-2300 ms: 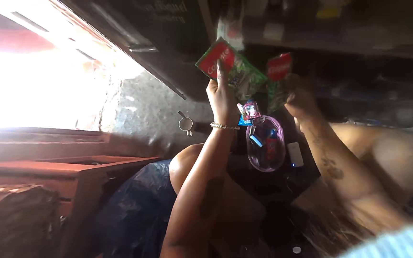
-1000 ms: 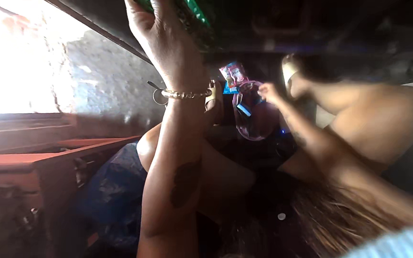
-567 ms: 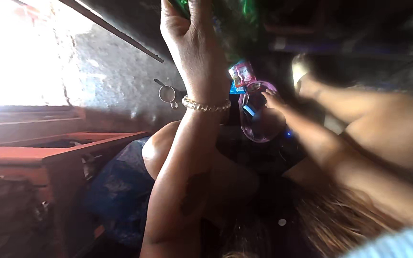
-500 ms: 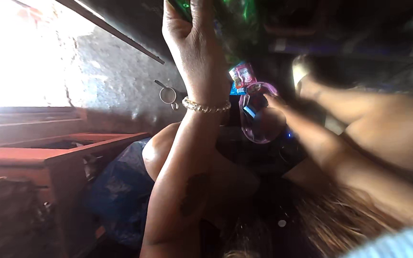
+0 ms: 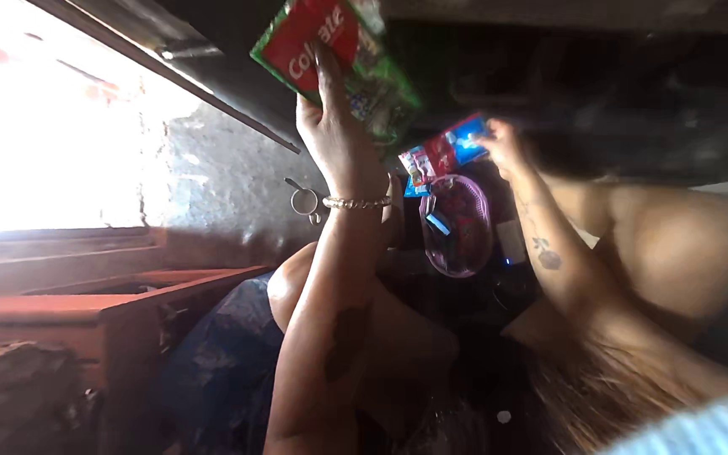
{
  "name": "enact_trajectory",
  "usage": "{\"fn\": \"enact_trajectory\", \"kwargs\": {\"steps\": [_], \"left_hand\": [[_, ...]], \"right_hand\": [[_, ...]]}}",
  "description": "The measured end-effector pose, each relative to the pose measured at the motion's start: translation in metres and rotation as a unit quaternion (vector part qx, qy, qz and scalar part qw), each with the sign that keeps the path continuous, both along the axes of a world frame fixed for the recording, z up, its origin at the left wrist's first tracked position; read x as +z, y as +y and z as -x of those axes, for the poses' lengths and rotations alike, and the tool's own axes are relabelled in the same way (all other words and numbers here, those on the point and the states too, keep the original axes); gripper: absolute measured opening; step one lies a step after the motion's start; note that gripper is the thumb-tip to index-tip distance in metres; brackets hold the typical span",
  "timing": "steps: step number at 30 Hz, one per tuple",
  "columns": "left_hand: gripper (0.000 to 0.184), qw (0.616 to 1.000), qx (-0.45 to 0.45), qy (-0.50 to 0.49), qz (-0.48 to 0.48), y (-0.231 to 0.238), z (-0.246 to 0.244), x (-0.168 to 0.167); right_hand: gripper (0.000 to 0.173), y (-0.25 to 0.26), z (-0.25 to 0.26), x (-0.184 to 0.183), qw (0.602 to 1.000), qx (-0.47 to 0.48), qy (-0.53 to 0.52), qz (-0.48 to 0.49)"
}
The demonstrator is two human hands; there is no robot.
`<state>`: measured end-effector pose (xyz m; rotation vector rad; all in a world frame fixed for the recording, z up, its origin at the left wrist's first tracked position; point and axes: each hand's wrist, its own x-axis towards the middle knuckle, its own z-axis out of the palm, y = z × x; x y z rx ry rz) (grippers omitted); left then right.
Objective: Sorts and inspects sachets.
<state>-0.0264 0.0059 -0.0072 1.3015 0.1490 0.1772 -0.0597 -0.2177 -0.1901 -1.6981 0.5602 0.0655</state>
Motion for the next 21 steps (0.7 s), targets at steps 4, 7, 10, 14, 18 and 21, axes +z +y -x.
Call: {"fn": "enact_trajectory", "kwargs": {"steps": [4,7,10,14,18,21], "left_hand": [[0.028,0.998,0.056,0.010,0.001,0.008,-0.003,-0.003],[0.028,0.994,0.080,0.035,-0.063,0.008,-0.001,-0.011],[0.029,0.991,0.067,0.055,-0.100,-0.003,0.010,-0.020],[0.031,0.996,-0.014,0.079,-0.027,-0.024,0.026,-0.039],[0.057,0.993,-0.057,0.062,0.082,-0.038,0.034,-0.044],[0.045,0.996,-0.071,0.008,0.055,-0.045,0.041,-0.035]], "right_hand": [[0.046,0.006,0.005,0.058,0.974,-0.092,-0.158,-0.133],[0.066,0.020,0.019,0.084,0.958,-0.108,-0.215,-0.154],[0.060,0.047,0.034,0.103,0.949,-0.121,-0.231,-0.177],[0.057,0.083,0.037,0.113,0.935,-0.134,-0.280,-0.170],[0.062,0.097,0.041,0.111,0.940,-0.119,-0.312,-0.075],[0.061,0.103,0.046,0.121,0.943,-0.135,-0.305,-0.009]]}}
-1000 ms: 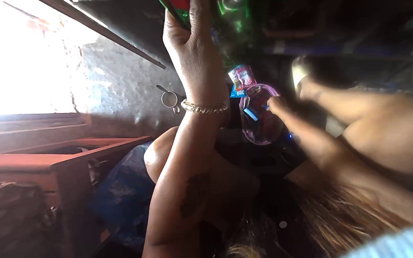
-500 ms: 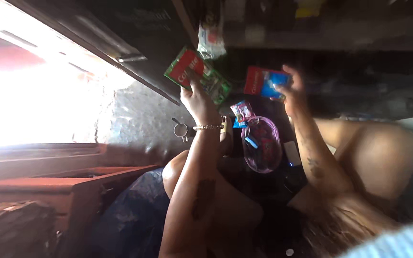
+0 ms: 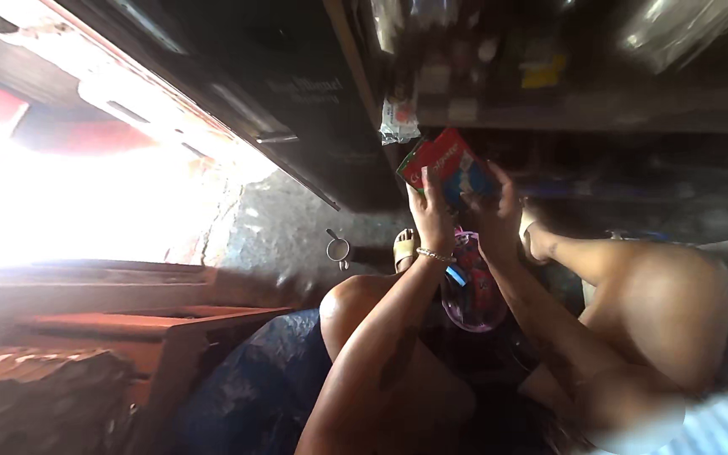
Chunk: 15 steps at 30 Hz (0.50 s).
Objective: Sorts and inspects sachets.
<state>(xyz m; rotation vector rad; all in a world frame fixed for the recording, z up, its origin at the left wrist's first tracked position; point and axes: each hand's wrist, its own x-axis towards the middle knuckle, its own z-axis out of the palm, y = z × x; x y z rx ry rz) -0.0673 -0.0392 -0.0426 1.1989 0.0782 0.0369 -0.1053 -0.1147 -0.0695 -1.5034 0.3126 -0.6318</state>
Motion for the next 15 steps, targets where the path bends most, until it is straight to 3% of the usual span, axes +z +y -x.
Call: {"fn": "enact_trajectory", "kwargs": {"steps": [2,4,7,10,12,15], "left_hand": [[0.026,0.999,0.018,-0.031,-0.013,-0.003,0.002,0.002],[0.019,0.999,0.017,-0.048,-0.015,-0.001,0.000,0.002],[0.021,0.999,0.001,-0.036,0.022,0.002,-0.002,0.007],[0.024,0.997,-0.043,-0.018,0.056,0.003,0.002,0.008],[0.025,0.996,-0.057,0.004,0.066,0.005,0.003,0.011],[0.038,0.993,-0.065,0.044,0.085,0.011,-0.005,0.016]], "right_hand": [[0.056,0.002,0.002,-0.001,0.998,0.011,-0.037,0.054],[0.051,0.000,0.002,-0.003,0.995,0.031,-0.055,0.077],[0.045,-0.007,0.001,0.002,0.996,0.040,-0.038,0.067],[0.054,-0.019,0.002,0.018,0.992,0.101,0.042,0.054],[0.044,-0.024,0.002,0.025,0.987,0.121,0.088,0.062],[0.033,-0.027,0.003,0.025,0.986,0.137,0.071,0.066]]}}
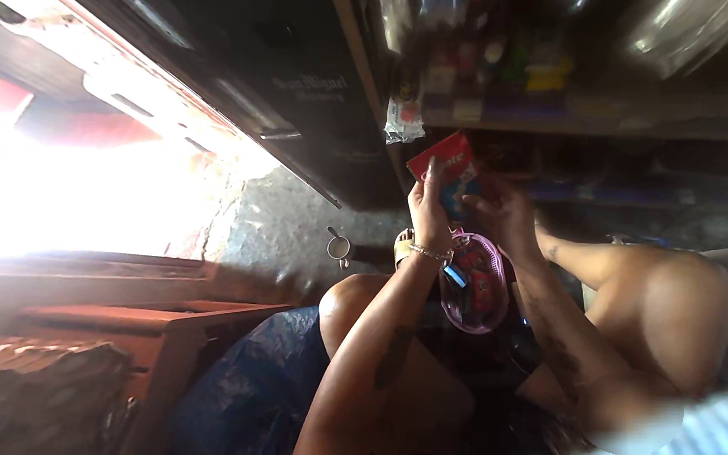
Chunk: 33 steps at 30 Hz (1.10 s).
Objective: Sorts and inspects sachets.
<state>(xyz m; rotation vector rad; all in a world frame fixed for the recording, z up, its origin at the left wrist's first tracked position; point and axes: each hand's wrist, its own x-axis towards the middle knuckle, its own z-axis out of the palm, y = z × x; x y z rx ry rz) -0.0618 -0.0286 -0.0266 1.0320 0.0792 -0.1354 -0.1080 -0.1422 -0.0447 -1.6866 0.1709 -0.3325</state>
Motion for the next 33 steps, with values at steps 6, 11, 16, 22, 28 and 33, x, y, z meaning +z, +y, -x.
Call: {"fn": "enact_trajectory", "kwargs": {"steps": [6,11,16,22,28,33], "left_hand": [[0.041,0.999,0.024,0.025,-0.018,0.007,-0.007,0.008],[0.035,0.997,0.029,-0.060,-0.048,0.010,-0.006,0.005],[0.031,0.986,-0.011,-0.140,-0.094,0.006,0.001,0.005],[0.035,0.994,-0.032,-0.076,-0.071,0.004,0.002,0.006],[0.035,0.994,-0.001,-0.075,-0.076,0.006,0.000,0.008],[0.034,0.997,0.037,-0.036,-0.057,0.004,-0.001,0.010]], "right_hand": [[0.024,-0.003,-0.001,-0.008,0.998,0.028,-0.056,-0.033],[0.028,-0.013,-0.002,-0.008,0.993,0.096,-0.021,-0.061],[0.020,-0.010,0.001,0.001,0.996,0.076,-0.009,-0.039],[0.010,-0.011,-0.004,-0.010,0.996,0.046,-0.072,-0.019],[0.058,-0.017,0.003,0.006,0.985,0.150,0.074,-0.037],[0.049,-0.008,0.004,0.008,0.990,0.112,0.091,-0.010]]}}
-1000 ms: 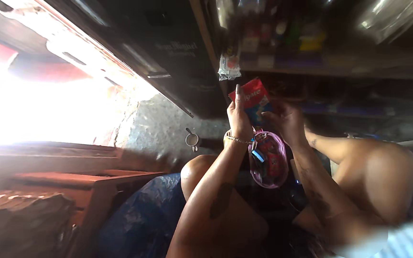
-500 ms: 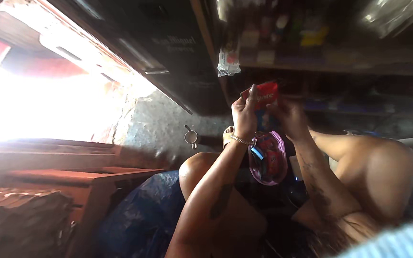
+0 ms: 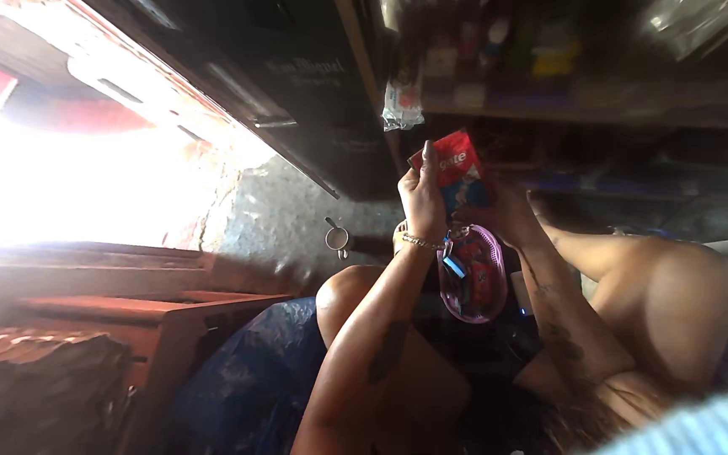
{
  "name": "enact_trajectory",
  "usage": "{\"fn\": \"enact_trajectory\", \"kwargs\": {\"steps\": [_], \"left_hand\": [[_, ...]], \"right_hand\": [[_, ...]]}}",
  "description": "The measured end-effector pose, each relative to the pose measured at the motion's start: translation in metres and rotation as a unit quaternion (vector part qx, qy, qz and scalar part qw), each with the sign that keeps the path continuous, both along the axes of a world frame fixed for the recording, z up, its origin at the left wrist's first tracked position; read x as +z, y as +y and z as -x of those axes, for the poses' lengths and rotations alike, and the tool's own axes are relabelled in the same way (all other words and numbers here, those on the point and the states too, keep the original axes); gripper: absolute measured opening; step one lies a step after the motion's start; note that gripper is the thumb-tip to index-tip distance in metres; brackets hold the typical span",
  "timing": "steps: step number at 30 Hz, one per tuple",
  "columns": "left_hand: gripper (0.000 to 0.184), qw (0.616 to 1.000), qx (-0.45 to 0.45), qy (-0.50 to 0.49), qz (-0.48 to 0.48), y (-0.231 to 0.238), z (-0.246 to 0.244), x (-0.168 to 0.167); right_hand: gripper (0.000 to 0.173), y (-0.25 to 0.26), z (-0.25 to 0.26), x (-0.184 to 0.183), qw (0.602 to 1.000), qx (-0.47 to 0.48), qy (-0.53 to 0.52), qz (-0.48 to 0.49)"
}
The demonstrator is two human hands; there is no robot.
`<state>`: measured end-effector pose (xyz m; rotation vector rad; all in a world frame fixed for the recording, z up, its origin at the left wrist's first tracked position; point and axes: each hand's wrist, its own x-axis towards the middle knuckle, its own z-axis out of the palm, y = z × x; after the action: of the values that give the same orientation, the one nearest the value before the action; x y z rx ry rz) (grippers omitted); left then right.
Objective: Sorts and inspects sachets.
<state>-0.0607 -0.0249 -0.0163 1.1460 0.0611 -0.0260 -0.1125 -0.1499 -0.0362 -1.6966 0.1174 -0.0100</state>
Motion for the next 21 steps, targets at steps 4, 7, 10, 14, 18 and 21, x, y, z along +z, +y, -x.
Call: {"fn": "enact_trajectory", "kwargs": {"steps": [4,7,10,14,18,21], "left_hand": [[0.038,0.999,0.007,0.021,-0.031,0.001,-0.003,0.002],[0.036,0.998,0.049,0.002,-0.041,0.006,-0.003,0.009],[0.037,0.994,0.093,-0.036,-0.031,0.020,-0.011,0.027],[0.040,0.958,0.112,-0.255,0.068,0.057,-0.052,-0.048],[0.048,0.957,0.124,-0.260,0.033,0.080,-0.064,-0.107],[0.042,0.955,0.137,-0.262,0.004,0.086,-0.057,-0.113]], "right_hand": [[0.039,0.001,-0.001,0.001,1.000,0.012,-0.020,-0.011],[0.044,0.002,-0.002,-0.003,0.995,0.047,-0.039,-0.085],[0.025,-0.011,-0.015,-0.032,0.960,0.121,-0.061,-0.245],[0.032,-0.024,-0.038,-0.140,0.973,-0.032,0.093,-0.208],[0.042,-0.024,-0.019,-0.274,0.928,-0.137,0.347,-0.002],[0.057,-0.021,0.004,-0.329,0.903,-0.119,0.392,0.126]]}}
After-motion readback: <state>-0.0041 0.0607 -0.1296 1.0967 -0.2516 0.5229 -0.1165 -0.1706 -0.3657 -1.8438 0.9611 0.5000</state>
